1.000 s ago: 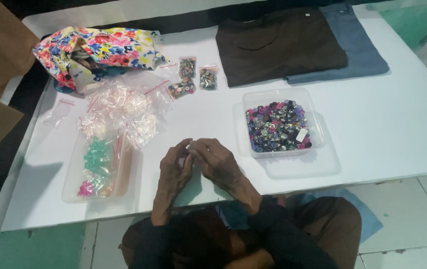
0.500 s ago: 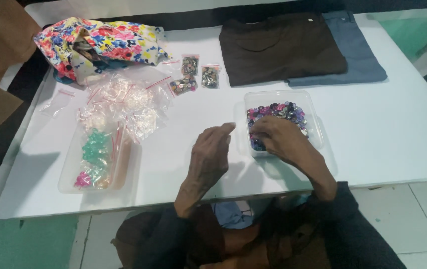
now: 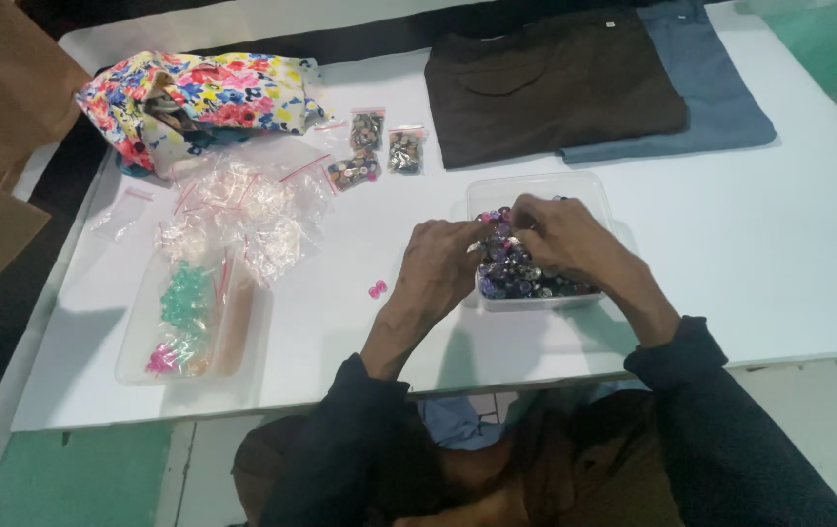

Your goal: Sorting small colorful buttons from a container and placing them on a table

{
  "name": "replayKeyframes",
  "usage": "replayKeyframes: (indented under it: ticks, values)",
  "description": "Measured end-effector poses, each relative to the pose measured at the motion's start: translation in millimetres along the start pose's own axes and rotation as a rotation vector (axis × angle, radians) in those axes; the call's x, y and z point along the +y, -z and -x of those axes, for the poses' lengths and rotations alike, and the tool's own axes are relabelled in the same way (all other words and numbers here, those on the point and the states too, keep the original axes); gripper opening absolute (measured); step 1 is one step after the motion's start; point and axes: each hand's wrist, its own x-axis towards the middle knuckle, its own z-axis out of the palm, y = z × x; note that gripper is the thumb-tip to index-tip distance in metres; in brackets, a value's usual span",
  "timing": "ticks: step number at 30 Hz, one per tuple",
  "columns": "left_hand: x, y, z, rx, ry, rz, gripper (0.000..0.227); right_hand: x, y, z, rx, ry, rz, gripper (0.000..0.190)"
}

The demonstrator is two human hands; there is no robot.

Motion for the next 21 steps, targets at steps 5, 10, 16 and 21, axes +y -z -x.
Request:
replayKeyframes:
  ticks: [5,10,16,21]
  values:
    - [-4,-11,-29,-0.066,-0.058,-0.086,0.022,1,8,-9,-0.043,0.056,0.147,0.029]
    - [-9,-19,-38,-0.154,0.064,-0.172,0.020,27,-32,-47,-0.076,0.057,0.258,0.022]
    - [-5,-29,-57,-0.238,0.044,-0.343,0.025,22,-15,-37,-0.161,0.053,0.398,0.020]
    - [6,-33,-71,-0.231,-0.002,-0.375,0.022,-3,37,3,-0.072,-0.112,-0.014,0.030]
